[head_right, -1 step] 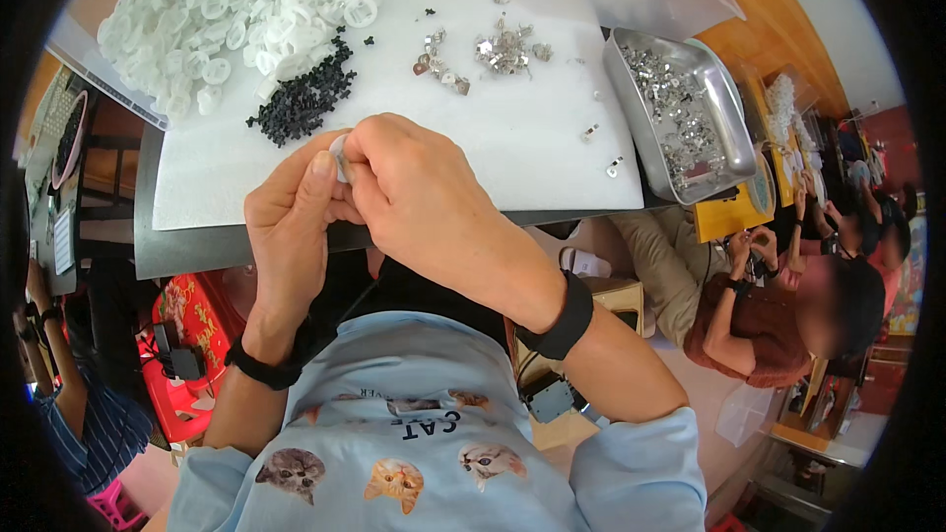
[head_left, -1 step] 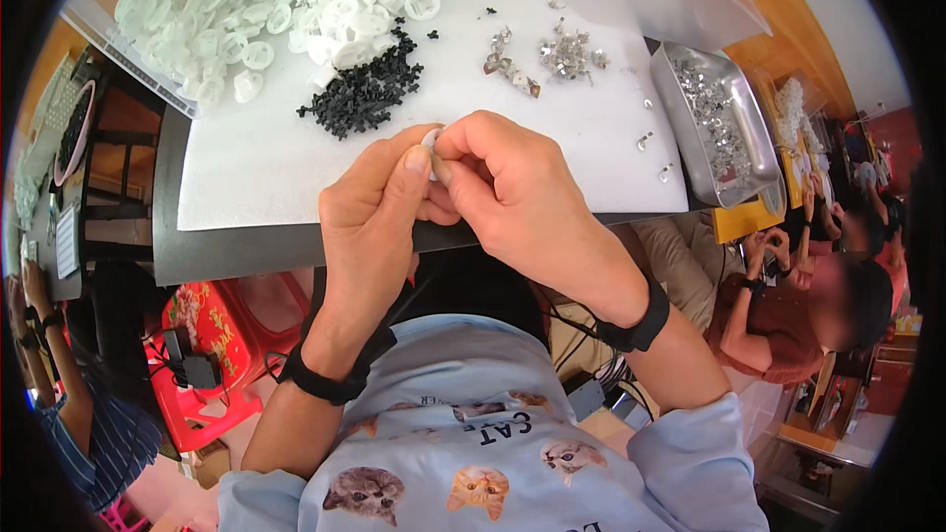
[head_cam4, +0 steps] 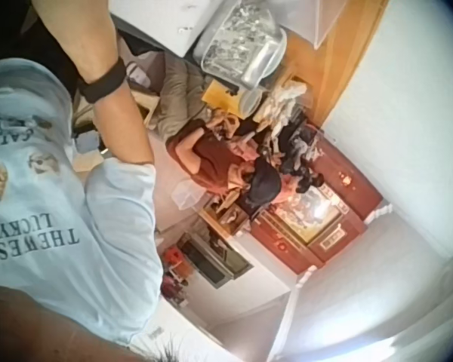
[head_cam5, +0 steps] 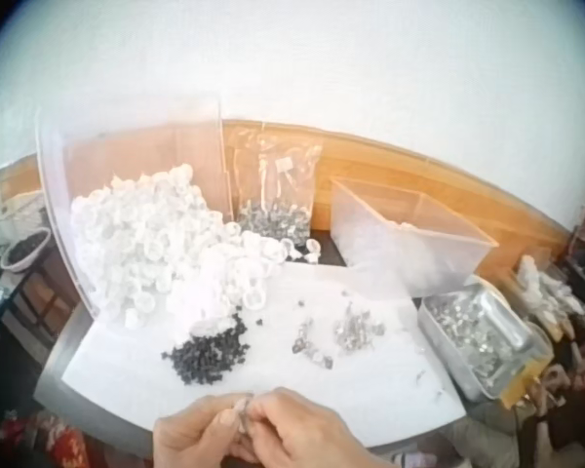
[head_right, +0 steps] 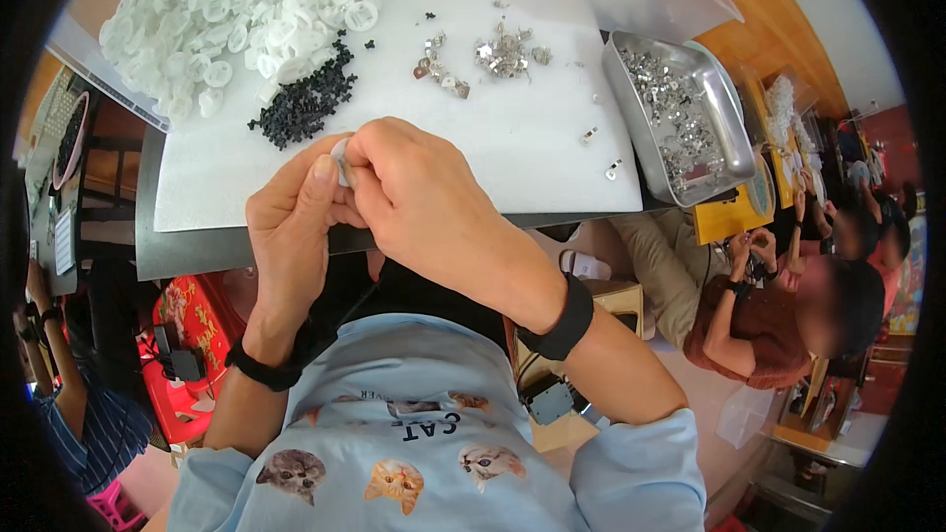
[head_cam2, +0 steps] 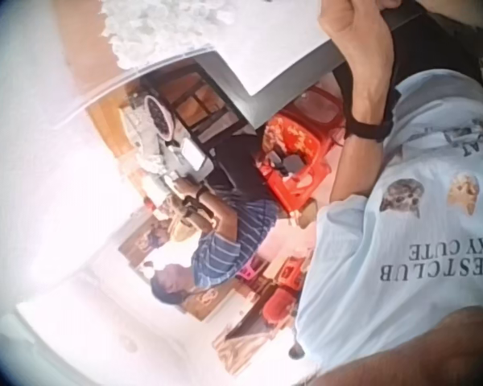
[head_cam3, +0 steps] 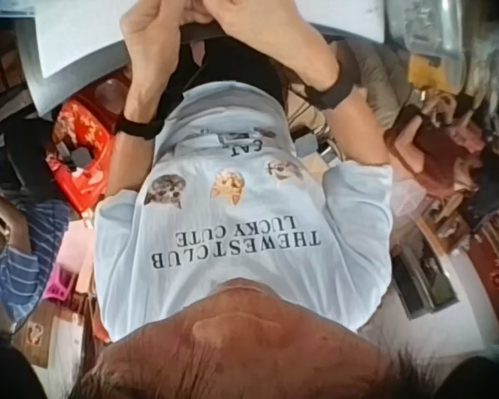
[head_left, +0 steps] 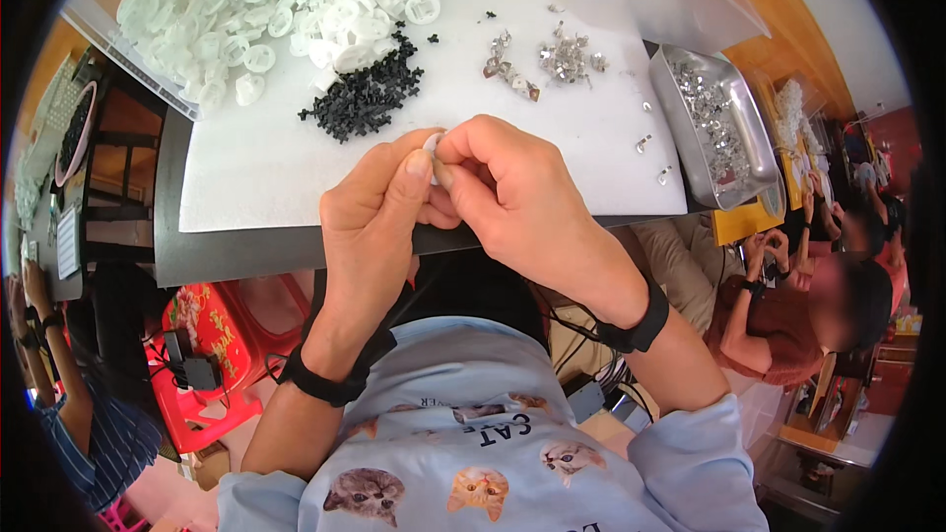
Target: Manually assembling small white plastic components by inserting metal pins and black plastic parts.
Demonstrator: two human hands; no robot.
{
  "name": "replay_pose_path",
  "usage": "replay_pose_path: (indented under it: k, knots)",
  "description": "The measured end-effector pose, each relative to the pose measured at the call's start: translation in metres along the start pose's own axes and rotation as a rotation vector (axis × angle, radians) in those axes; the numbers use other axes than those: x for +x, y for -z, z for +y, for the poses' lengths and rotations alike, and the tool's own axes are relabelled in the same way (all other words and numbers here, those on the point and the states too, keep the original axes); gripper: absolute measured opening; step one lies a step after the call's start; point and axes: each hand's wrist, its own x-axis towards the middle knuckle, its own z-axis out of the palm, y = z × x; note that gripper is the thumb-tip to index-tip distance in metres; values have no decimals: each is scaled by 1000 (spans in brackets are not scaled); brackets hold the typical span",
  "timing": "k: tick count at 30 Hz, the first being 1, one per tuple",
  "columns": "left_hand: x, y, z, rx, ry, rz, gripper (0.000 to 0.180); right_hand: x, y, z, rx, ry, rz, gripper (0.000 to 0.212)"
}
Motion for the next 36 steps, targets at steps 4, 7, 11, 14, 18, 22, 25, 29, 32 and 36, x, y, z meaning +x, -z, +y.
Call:
replay_pose_path:
  k: [4, 7, 11, 14, 18, 22, 25, 29, 32, 36]
  knots:
    - [-3, 2, 4, -34, 35, -42, 30, -3, 5, -4, 37, -13, -39, 9]
    - [-2, 2, 5, -121, 61, -67, 31, -3, 4, -8, 42, -25, -46, 9]
    - [-1, 4, 4, -141, 79, -111, 32, -2, 6, -9, 13, -70, -80, 8]
    - [-1, 8, 0, -128, 78, -139, 32, 6, 21, -11, -37, 55, -177, 7]
    - [-1, 10, 6, -160, 88, -104, 32, 45, 49, -13, -215, 97, -222, 9]
    - [2, 8, 7, -170, 108, -142, 32, 103, 59, -15, -499, -102, -300, 9]
    - [2, 9, 8, -173, 116, -149, 32, 130, 49, 15, -623, -30, -351, 10]
    - [1, 11, 6, -207, 119, -141, 33, 141, 36, 24, -858, 77, -431, 9]
    - [2, 11, 9, -232, 142, -149, 32, 142, 27, 23, -916, 46, -436, 8]
    - [2, 13, 8, -226, 153, -143, 32, 139, 16, 35, -970, 134, -398, 8]
